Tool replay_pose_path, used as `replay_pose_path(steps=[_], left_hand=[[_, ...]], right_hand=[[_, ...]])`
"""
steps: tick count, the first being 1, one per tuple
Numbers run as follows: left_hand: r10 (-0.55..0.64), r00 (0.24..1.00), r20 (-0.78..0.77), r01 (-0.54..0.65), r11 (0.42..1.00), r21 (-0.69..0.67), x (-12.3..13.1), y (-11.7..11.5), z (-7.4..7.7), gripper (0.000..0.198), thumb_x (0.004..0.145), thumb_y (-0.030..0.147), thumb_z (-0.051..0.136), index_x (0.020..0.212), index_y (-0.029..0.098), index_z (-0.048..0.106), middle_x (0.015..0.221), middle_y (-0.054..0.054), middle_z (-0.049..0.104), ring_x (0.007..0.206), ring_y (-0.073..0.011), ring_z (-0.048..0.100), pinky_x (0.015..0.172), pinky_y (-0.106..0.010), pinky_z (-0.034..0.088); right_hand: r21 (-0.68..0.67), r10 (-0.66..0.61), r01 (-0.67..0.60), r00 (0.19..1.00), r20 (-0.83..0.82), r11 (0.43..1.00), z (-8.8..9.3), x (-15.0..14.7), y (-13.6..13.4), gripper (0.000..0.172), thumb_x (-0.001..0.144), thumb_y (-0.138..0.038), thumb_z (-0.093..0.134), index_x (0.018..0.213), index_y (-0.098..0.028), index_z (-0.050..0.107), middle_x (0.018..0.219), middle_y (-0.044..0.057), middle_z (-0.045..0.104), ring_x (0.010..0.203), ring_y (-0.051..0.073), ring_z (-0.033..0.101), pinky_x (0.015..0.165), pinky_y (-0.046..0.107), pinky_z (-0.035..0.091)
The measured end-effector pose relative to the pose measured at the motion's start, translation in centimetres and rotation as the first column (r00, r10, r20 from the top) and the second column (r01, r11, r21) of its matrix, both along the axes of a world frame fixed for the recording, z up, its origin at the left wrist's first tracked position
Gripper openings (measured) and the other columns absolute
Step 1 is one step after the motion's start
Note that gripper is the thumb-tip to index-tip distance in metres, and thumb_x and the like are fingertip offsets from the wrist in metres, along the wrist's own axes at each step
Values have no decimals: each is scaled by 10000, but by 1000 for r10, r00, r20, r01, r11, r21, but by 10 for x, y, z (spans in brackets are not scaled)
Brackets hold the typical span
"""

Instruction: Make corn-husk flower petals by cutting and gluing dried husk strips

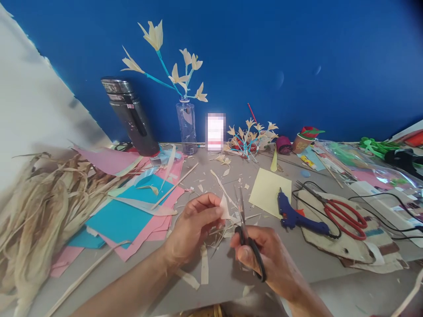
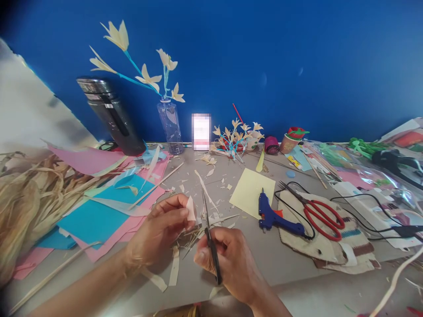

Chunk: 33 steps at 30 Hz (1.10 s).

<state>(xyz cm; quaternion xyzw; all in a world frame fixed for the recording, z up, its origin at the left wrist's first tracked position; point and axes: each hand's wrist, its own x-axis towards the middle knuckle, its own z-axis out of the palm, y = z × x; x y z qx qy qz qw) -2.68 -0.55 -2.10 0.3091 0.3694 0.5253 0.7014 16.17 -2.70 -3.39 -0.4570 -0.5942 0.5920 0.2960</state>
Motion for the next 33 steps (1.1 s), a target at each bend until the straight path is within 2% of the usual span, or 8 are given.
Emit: replay_pose_path(steps=[2,7,11,18,26,33], left_hand=[[-8,1000,14,8,1000,-25,1,-1,1,162,698,233,787,726,170,640,657,5,598,599,-98,532,620,-225,432],[-46,999,27,45,999,6,2,-1,3,154,709,231,774,707,167,635,629,8,585,570,-95,529,590,-218,424],[-15,1000,15,15,1000,-4,3,0,6,150,700,221,775,705,173,633,603,17,569,559,-94,529,577,-211,419],[-4,1000,-7,4,1000,-23,3,-2,7,170,665,239,796,698,176,641,600,21,560,565,-91,530,578,-205,423],[-30,999,-42,30,1000,2,1,-2,6,157,693,256,777,734,171,652,619,9,593,567,-94,542,590,-209,423],[-40,998,-42,41,999,19,0,-2,2,140,722,245,764,752,171,649,632,5,605,577,-100,562,599,-211,428]], right_hand=[[-17,25,-25,1000,3,1000,-2,-3,-1,632,698,-767,662,731,-136,653,577,-17,430,551,106,328,484,235,245],[-74,70,-73,997,-41,995,1,-8,-1,682,640,-808,677,660,-131,602,572,-17,428,540,93,314,474,228,235],[-94,101,-105,994,-47,990,2,-10,0,677,639,-796,694,637,-128,584,558,-16,430,526,91,336,467,223,240],[-52,76,-79,996,-49,996,-4,-9,-2,664,675,-788,674,611,-137,560,543,-18,411,529,98,358,473,234,245],[-68,53,-54,998,-19,996,3,-14,-1,728,614,-868,634,570,-148,545,512,24,494,503,107,381,427,230,281],[-61,29,-31,999,-33,998,3,-16,-2,713,624,-847,649,521,-156,509,492,14,468,489,99,386,435,226,319]])
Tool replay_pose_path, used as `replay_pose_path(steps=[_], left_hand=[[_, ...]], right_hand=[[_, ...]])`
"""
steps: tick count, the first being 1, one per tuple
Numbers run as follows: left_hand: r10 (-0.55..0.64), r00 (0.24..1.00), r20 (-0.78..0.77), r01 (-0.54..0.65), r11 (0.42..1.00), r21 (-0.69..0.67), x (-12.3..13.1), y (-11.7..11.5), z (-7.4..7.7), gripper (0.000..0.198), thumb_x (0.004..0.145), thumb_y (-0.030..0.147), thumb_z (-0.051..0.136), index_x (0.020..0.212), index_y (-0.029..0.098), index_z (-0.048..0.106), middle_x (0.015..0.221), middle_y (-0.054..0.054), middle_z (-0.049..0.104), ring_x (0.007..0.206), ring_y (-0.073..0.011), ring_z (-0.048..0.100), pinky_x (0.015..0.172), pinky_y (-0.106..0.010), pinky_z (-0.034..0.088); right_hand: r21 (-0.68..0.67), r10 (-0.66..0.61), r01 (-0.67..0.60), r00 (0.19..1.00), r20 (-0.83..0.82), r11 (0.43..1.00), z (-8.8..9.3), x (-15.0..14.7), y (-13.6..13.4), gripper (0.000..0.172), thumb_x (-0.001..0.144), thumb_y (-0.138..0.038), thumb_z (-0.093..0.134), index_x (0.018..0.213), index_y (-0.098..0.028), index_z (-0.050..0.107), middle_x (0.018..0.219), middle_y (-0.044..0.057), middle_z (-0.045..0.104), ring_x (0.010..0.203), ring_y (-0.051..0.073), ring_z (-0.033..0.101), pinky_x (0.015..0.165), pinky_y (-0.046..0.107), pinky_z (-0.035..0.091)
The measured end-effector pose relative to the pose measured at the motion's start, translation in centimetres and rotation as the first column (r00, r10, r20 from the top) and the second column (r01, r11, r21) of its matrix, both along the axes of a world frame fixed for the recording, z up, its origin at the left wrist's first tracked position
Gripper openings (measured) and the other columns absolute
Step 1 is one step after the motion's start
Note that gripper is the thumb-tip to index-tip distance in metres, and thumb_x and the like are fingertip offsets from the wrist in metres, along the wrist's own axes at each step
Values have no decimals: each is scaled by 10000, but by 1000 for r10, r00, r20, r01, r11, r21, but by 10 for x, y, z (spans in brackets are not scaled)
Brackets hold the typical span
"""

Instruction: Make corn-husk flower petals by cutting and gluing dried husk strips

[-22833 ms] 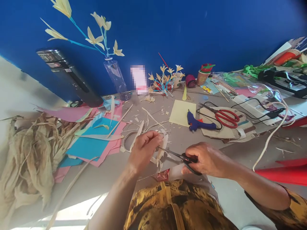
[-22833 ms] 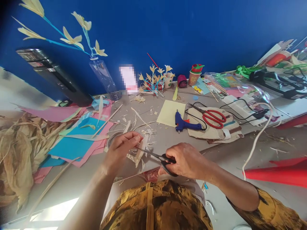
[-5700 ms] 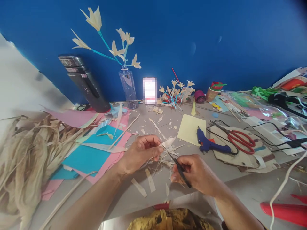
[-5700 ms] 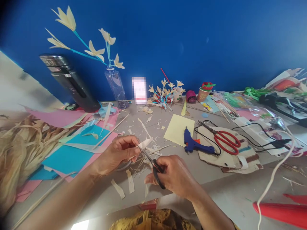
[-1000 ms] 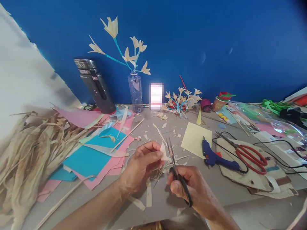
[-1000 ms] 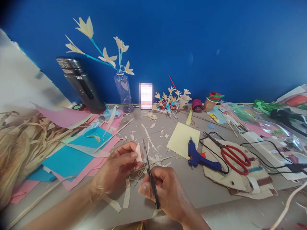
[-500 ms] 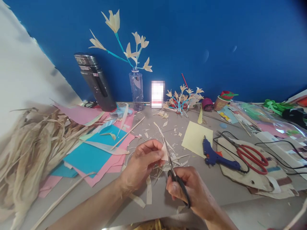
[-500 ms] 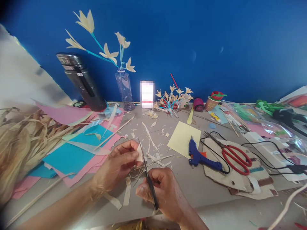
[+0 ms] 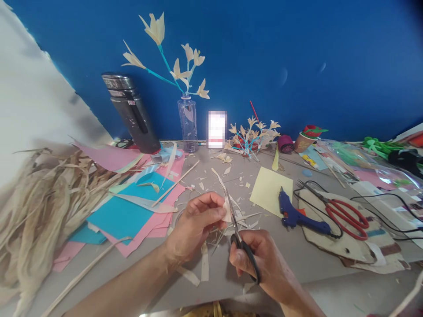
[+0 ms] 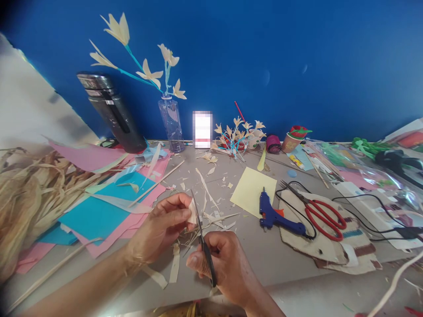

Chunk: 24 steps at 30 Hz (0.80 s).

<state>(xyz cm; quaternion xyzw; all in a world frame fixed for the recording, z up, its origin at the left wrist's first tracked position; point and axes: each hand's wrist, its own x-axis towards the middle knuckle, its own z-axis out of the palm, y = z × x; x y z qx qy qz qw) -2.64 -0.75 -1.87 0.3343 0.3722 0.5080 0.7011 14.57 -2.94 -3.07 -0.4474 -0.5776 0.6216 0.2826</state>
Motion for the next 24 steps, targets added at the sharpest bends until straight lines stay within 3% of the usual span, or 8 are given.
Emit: replay_pose_path(steps=[11,24], left_hand=[[11,1000,11,-10,999,-31,0,-1,3,175,681,251,800,732,173,652,626,10,591,571,-95,549,590,-206,439],[40,999,-2,-40,998,-48,2,1,2,183,673,233,808,750,175,653,636,20,565,584,-92,533,590,-209,455]], right_hand=[[28,-5,5,1000,-20,1000,-7,2,0,666,670,-789,667,532,-158,504,479,12,490,474,96,402,438,224,301],[31,33,-32,999,-33,999,-8,5,-1,655,693,-777,668,600,-141,545,545,-31,382,518,88,335,473,231,241]])
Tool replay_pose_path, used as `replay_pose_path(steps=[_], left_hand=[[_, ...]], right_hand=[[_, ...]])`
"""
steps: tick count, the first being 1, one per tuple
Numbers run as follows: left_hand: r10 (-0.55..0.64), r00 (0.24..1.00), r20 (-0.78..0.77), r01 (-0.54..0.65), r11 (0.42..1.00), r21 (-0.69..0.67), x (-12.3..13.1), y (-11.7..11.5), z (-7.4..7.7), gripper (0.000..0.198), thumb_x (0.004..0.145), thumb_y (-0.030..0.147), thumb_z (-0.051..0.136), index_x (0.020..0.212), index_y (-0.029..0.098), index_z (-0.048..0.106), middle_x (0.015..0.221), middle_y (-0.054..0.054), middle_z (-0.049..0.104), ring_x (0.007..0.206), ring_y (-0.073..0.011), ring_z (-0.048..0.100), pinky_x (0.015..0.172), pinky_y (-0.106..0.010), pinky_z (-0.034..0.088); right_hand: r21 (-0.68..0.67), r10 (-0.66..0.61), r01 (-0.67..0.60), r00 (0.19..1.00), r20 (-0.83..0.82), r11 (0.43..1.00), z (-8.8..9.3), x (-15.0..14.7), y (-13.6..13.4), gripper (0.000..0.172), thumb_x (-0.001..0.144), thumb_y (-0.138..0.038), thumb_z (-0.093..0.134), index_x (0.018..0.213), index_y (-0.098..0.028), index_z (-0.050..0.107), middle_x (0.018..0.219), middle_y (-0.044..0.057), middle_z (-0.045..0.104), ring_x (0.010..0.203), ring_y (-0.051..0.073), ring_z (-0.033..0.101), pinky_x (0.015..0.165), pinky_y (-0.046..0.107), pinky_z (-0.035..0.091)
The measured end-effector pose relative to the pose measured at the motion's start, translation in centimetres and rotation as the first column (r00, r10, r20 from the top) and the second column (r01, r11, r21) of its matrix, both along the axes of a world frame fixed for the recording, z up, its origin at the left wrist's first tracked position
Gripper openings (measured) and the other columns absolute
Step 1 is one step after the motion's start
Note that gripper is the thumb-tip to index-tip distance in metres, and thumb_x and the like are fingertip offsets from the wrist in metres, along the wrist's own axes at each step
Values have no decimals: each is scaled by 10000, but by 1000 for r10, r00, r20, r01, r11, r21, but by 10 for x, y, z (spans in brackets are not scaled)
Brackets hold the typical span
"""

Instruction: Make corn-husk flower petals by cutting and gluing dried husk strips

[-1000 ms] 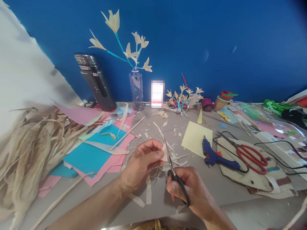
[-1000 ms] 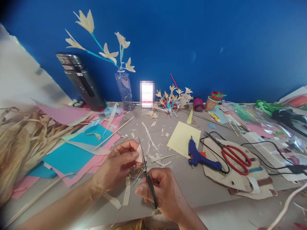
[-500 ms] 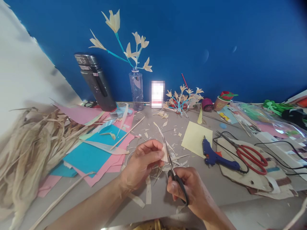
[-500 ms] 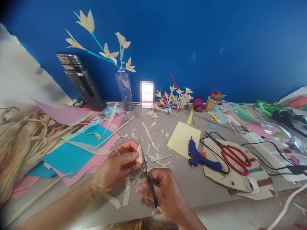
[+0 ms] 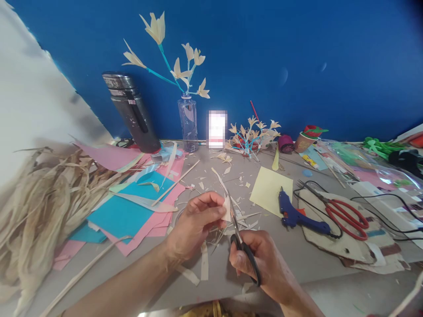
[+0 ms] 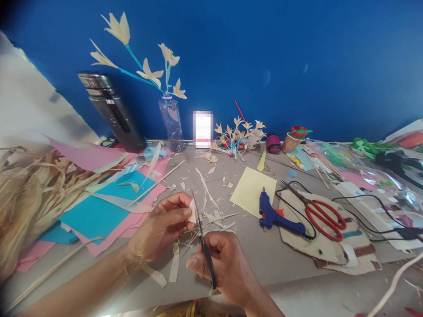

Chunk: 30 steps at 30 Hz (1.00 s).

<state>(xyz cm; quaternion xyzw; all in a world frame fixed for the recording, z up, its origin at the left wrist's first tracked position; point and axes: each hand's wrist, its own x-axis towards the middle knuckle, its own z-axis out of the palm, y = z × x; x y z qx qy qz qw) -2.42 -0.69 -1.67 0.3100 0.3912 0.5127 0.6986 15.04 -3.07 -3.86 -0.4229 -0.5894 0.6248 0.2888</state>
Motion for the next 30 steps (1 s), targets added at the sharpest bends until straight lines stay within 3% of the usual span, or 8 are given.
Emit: replay_pose_path(steps=[16,30], left_hand=[[12,1000,10,-12,1000,1,0,1,1,191,689,220,806,762,168,638,636,27,578,556,-97,567,584,-214,448],[16,1000,-4,-16,1000,4,1,1,1,222,655,243,831,749,163,646,625,25,572,556,-98,560,580,-220,447]], right_hand=[[-23,-57,57,998,-6,998,5,-5,1,597,656,-694,742,538,-176,470,492,-24,404,498,93,342,433,218,296],[16,-62,62,998,11,998,2,-3,-1,610,691,-725,691,543,-162,510,470,-16,465,474,89,374,446,220,309]])
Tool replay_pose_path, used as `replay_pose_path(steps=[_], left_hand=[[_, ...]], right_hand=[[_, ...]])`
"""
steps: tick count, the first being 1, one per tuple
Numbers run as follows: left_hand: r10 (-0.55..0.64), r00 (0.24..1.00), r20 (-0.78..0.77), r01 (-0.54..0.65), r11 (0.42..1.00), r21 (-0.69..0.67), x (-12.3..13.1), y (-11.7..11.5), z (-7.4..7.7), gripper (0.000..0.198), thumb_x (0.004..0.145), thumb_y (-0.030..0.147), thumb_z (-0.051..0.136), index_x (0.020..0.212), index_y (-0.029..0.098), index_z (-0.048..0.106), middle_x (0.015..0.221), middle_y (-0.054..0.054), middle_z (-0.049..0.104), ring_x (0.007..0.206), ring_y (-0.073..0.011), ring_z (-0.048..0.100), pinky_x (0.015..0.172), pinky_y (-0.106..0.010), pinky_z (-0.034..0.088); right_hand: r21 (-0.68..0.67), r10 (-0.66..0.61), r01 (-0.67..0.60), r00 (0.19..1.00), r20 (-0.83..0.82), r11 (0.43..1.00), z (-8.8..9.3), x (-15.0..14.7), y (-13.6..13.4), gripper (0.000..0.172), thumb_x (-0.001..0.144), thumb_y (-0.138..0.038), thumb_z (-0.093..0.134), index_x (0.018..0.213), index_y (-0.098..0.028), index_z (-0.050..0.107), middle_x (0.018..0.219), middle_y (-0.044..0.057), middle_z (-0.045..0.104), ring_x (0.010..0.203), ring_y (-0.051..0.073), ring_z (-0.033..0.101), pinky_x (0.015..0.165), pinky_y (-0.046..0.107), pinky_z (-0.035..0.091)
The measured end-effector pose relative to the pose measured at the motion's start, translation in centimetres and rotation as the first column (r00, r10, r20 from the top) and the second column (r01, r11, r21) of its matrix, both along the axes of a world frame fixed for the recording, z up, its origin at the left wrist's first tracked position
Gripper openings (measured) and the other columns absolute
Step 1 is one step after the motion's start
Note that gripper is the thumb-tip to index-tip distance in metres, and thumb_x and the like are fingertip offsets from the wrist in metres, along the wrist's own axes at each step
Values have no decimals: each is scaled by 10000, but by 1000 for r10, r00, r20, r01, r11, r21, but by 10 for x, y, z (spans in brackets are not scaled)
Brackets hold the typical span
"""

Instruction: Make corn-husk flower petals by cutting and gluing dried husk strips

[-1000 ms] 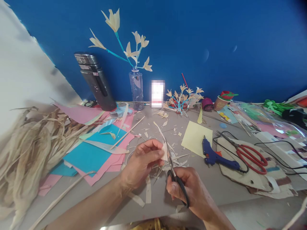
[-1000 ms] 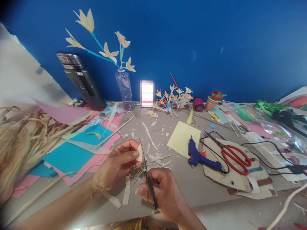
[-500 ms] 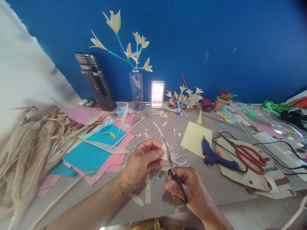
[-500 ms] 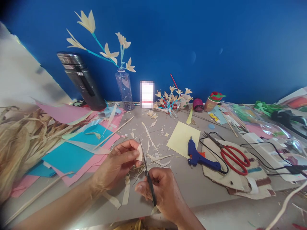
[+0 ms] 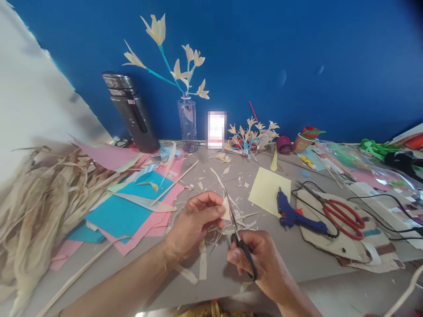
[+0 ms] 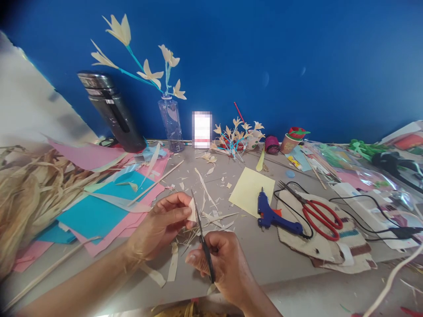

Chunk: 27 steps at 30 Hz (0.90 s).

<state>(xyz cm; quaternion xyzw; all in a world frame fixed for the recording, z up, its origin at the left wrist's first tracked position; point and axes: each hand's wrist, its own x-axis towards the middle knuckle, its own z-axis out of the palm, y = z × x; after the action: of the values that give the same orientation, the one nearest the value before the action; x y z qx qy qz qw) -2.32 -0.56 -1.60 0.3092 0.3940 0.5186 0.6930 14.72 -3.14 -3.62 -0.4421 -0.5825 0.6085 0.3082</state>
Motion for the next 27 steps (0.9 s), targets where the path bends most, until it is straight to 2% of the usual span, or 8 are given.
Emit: replay_pose_path(steps=[9,17,22,27], left_hand=[[-19,1000,-22,20,1000,21,-2,1,2,146,673,226,775,715,159,652,631,-2,602,580,-105,547,598,-227,428],[-48,999,-16,49,997,65,-2,1,2,116,695,210,731,679,168,624,607,-4,565,586,-121,526,605,-247,402],[-62,998,-12,62,997,36,-3,1,2,112,739,211,684,687,173,593,621,-21,605,592,-140,567,624,-262,417],[-56,998,0,56,998,22,-3,1,2,116,745,200,688,714,179,579,614,-3,604,531,-125,550,577,-250,393]], right_hand=[[-29,-4,5,1000,20,1000,-1,2,-1,629,674,-747,684,530,-166,494,469,-13,452,471,87,366,440,224,287],[-40,-11,12,1000,25,999,-1,5,-3,630,664,-745,697,523,-171,479,474,-23,430,462,84,375,435,220,298],[-42,0,1,1000,25,999,-4,9,-4,615,691,-726,694,536,-165,494,490,-20,442,462,81,386,436,217,305],[-43,-2,3,1000,21,999,-6,12,-4,630,681,-741,693,537,-164,487,507,-27,420,454,75,379,431,217,298]])
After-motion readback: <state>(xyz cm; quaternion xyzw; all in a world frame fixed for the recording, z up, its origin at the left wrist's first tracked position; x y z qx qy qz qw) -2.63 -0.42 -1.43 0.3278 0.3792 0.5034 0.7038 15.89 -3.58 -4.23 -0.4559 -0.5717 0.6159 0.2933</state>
